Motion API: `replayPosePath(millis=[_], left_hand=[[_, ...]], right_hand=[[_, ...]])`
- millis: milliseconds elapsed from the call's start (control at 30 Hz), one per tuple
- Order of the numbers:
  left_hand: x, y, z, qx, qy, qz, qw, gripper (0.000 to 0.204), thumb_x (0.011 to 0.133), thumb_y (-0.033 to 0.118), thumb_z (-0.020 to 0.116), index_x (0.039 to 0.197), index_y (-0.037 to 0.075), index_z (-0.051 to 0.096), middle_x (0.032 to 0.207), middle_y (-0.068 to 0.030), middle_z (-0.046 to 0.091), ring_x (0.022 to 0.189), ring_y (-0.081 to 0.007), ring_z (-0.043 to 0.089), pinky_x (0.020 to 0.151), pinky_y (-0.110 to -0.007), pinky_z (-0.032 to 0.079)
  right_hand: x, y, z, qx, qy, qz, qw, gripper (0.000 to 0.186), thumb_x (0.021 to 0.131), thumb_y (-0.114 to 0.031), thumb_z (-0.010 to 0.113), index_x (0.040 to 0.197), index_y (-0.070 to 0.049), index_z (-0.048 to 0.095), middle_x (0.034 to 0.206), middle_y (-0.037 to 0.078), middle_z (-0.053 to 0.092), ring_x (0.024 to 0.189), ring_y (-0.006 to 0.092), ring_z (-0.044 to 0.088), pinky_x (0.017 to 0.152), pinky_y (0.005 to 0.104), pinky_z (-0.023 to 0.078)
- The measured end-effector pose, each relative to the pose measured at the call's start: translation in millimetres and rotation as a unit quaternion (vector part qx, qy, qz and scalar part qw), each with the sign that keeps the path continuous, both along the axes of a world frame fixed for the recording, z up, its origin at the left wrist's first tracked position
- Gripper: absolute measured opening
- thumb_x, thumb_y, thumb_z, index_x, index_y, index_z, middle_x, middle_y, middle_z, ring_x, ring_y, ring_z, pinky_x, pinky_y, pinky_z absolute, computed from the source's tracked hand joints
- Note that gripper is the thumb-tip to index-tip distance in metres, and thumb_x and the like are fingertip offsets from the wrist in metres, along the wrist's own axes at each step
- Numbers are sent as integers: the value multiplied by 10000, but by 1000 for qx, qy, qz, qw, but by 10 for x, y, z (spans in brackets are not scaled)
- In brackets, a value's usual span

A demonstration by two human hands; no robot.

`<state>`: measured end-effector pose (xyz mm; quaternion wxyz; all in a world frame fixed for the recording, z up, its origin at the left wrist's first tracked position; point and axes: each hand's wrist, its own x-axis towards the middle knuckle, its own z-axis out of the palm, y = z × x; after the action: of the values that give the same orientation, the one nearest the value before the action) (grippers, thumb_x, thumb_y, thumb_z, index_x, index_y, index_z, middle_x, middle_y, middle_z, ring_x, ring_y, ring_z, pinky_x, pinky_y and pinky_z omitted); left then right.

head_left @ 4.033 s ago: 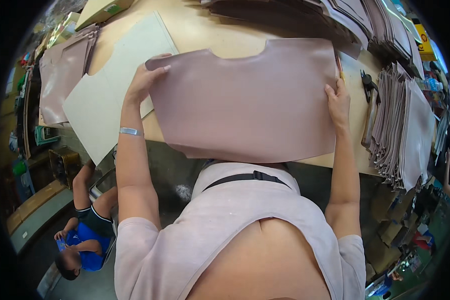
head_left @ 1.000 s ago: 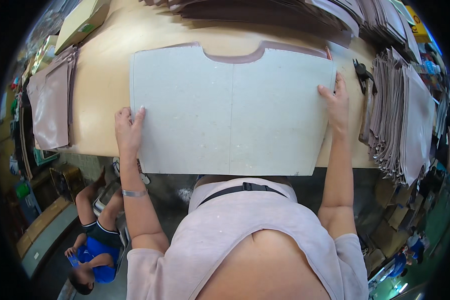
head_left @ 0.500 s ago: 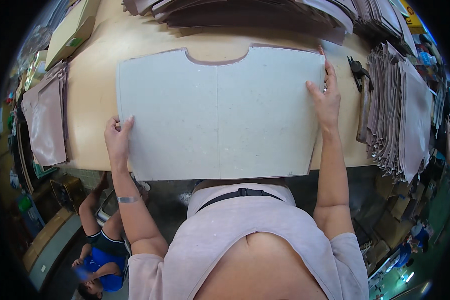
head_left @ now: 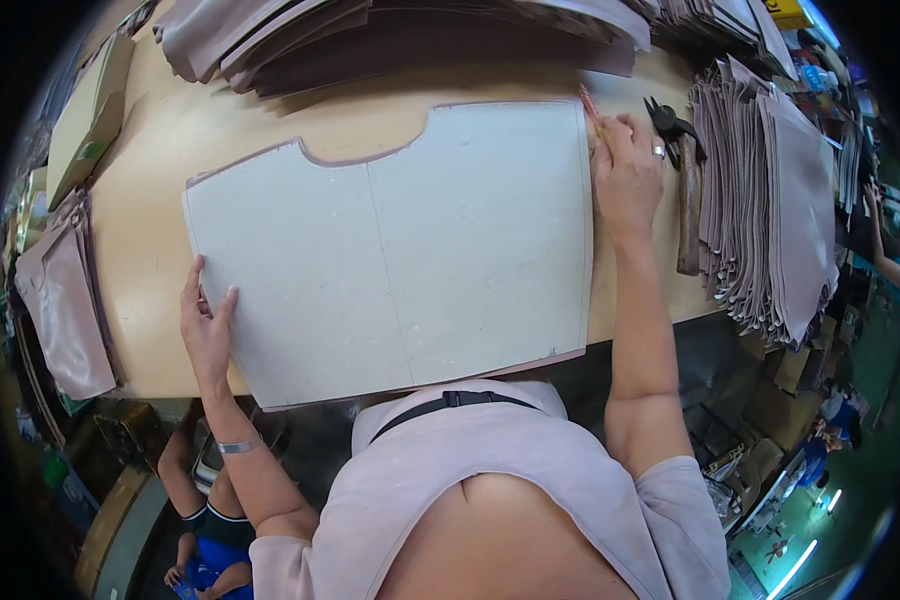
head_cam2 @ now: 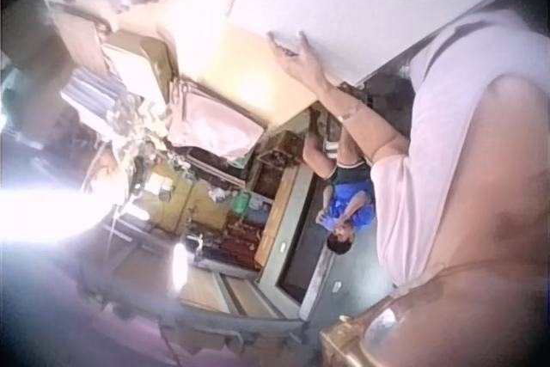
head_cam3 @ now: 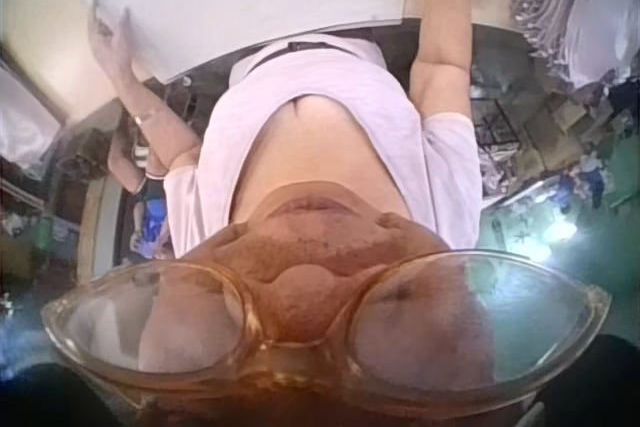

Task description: The person hammers the edge of a leather piece on a work surface, then aligns a leather sheet over a cardboard template and marks the outline using a marker.

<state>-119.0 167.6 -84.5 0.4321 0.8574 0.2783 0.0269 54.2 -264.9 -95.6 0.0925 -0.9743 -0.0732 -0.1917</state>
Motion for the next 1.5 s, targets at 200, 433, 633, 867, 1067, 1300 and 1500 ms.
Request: replayPosePath(millis=[200,433,633,867,1067,1300,1500], left_hand=[[42,123,2,70,0,-63,996,594,741,5,654,1300,92,472,1054,-47,472,799,-103,476,704,-228,421],[49,42,46,95,36,-36,994,558,733,89,683,1263,112,510,907,-34,477,724,-135,432,709,-251,417],[212,-47,108,222,76,-39,971,580,744,191,687,1283,128,483,860,-64,470,730,-184,467,708,-297,429],[246,-40,158,208,107,-65,970,581,754,178,675,1296,161,467,933,-106,497,814,-229,514,743,-336,439],[220,-35,134,244,86,-99,961,573,766,177,671,1299,159,463,966,-142,484,811,-267,517,750,-346,443],[249,-79,154,250,96,-92,959,576,772,166,666,1308,176,456,961,-118,475,801,-244,503,736,-341,446],[206,-25,73,262,52,-103,958,601,766,115,667,1322,188,451,907,-69,444,701,-183,425,670,-293,422]], right_hand=[[140,-124,120,26,98,29,994,436,803,-19,437,1189,-193,540,945,113,569,817,342,568,684,433,470],[-63,-529,315,796,246,84,547,375,845,6,482,1213,-63,479,943,76,527,791,156,517,690,263,462],[-305,-125,-54,700,157,82,692,193,848,-22,569,1022,-66,496,943,68,535,833,183,528,815,289,442],[-422,85,-184,306,58,16,950,269,774,9,620,996,-34,473,1025,145,600,952,284,579,850,348,447],[-415,167,-57,363,49,23,930,341,733,38,638,1012,-36,457,1110,178,555,1022,295,554,901,361,419],[-394,237,-65,330,75,21,941,401,711,52,646,1048,-24,441,1113,174,548,1044,317,538,898,378,421],[-407,210,-14,363,78,2,928,398,697,58,660,1027,-15,452,968,122,530,889,274,536,819,351,431]])
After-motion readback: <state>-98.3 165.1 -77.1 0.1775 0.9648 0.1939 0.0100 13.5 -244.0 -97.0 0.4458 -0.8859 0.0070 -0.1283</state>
